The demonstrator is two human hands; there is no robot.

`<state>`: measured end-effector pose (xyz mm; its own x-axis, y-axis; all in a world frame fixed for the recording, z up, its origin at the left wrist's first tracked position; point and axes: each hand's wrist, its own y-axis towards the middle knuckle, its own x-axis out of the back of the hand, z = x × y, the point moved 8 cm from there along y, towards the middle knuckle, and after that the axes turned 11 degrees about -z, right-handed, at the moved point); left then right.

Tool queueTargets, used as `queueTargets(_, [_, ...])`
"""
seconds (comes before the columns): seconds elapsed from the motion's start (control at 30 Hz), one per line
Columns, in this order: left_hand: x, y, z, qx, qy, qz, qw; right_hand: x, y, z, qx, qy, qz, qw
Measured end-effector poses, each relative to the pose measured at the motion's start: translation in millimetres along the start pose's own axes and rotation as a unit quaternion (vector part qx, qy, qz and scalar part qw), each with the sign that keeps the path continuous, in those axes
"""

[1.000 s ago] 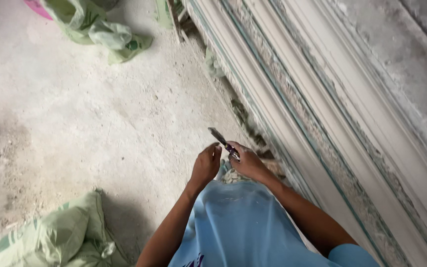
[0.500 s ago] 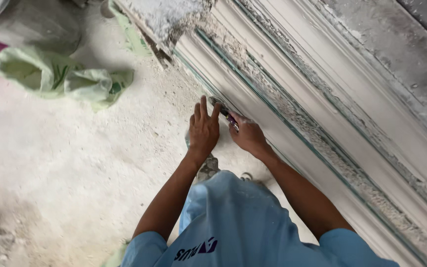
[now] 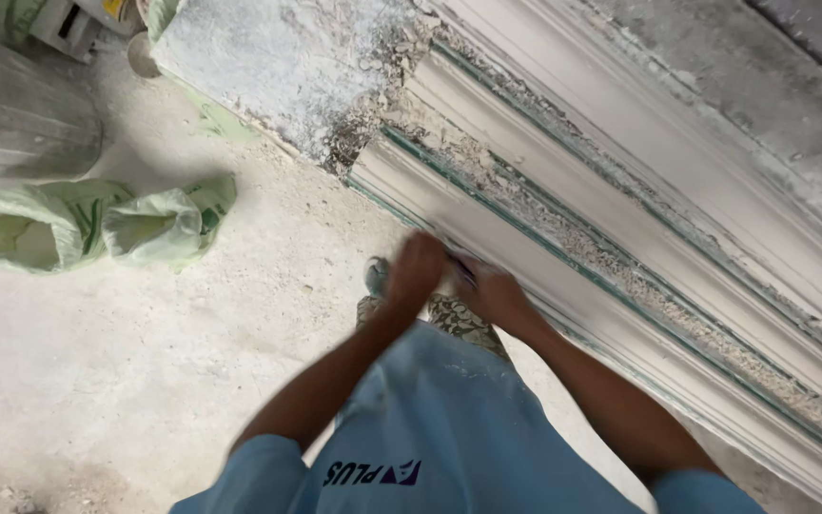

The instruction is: The person kneels beside long decorative plaster molding pieces laid on the floor and uses a small putty knife to scrape excess dried plaster out of the grooves along each piece. They work along the lengths of several moldings, brushing debris aside with the tool and their hand as they go.

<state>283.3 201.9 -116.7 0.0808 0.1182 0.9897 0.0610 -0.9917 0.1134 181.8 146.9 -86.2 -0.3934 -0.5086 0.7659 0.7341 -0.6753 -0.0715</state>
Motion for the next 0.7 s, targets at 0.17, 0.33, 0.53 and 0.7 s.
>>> queueTargets(0.17, [13.4,2.6,39.7,0.044,0.111,-0.047,0.992,-21.7,37.7,30.4,-0.023,-0.005,-0.001,1.000])
queueTargets(0.33, [-1.4,2.6,30.2,-0.007,-0.031,0.054,0.998,2.5,14.4,27.8,-0.093,-0.021,0.096,0.991])
queueTargets(0.53, [18.8,8.6,80.9,0.070,0.086,-0.029,0.993,-34.2,61.9,58.5,-0.010,0.007,-0.008,1.000])
queueTargets(0.7, [35.1,11.6,49.8,0.025,-0.012,-0.077,0.997,-10.6,31.1,39.1,-0.086,-0.034,0.090,0.992])
